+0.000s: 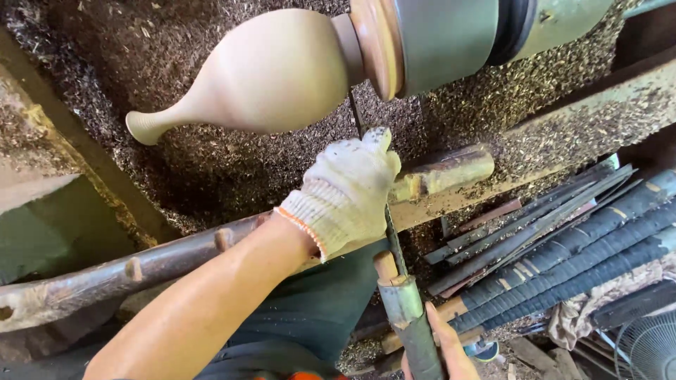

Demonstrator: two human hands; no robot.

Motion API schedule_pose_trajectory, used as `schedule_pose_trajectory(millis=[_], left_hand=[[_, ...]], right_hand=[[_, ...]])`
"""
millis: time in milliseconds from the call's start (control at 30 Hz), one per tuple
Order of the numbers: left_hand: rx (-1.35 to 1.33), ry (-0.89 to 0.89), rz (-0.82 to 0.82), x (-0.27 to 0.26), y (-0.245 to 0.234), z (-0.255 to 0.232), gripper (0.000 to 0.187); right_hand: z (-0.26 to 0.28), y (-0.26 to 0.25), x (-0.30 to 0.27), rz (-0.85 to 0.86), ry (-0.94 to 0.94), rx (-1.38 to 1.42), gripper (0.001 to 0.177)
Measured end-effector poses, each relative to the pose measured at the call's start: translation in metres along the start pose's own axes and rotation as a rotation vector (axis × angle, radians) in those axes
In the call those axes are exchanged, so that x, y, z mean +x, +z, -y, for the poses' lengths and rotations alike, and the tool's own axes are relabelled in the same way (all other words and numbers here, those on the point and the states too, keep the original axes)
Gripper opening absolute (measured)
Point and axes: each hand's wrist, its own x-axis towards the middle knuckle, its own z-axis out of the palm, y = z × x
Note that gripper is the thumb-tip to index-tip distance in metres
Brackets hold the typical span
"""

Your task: The person sits at a wood lathe shaping a spinning wooden vase-shaped blank, holding a chisel against the rotating wood with both hands to refine its profile. They then stop the lathe, hold the turned piece, and squeeze dark liquid from a plastic bottle onto its surface while rotating it by hand.

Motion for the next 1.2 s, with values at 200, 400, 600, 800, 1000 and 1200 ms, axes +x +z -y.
schedule_pose_trajectory(millis=[200, 400, 600, 800, 1000, 1200], left_hand=[[-0.036, 0.007, -0.043, 0.0, -0.003, 0.0, 0.03], [0.005, -0.013, -0.038, 0.0, -0.003, -0.003, 0.028], [0.002, -0.051, -0.008, 0.001, -0.008, -0.006, 0.028], [0.031, -0.071, 0.029, 0.003, -0.008, -0.007, 0.029], [0.034, -0.065, 0.038, 0.002, -0.006, -0.006, 0.027], [0.024, -0.039, 0.011, 0.002, -0.006, -0.004, 0.031]], right_hand=[[-0.003, -0.007, 0.008, -0.03, 0.086, 0.091, 0.054], [0.017, 0.012, 0.015, -0.123, 0.074, -0.088, 0.059], [0.012, -0.002, 0.04, -0.095, 0.343, 0.22, 0.053], [0.038, 0.012, 0.057, -0.185, 0.692, 0.396, 0.068], [0.026, 0.008, 0.057, -0.209, 0.661, 0.437, 0.065], [0.032, 0.013, 0.057, -0.338, 0.712, 0.419, 0.064]])
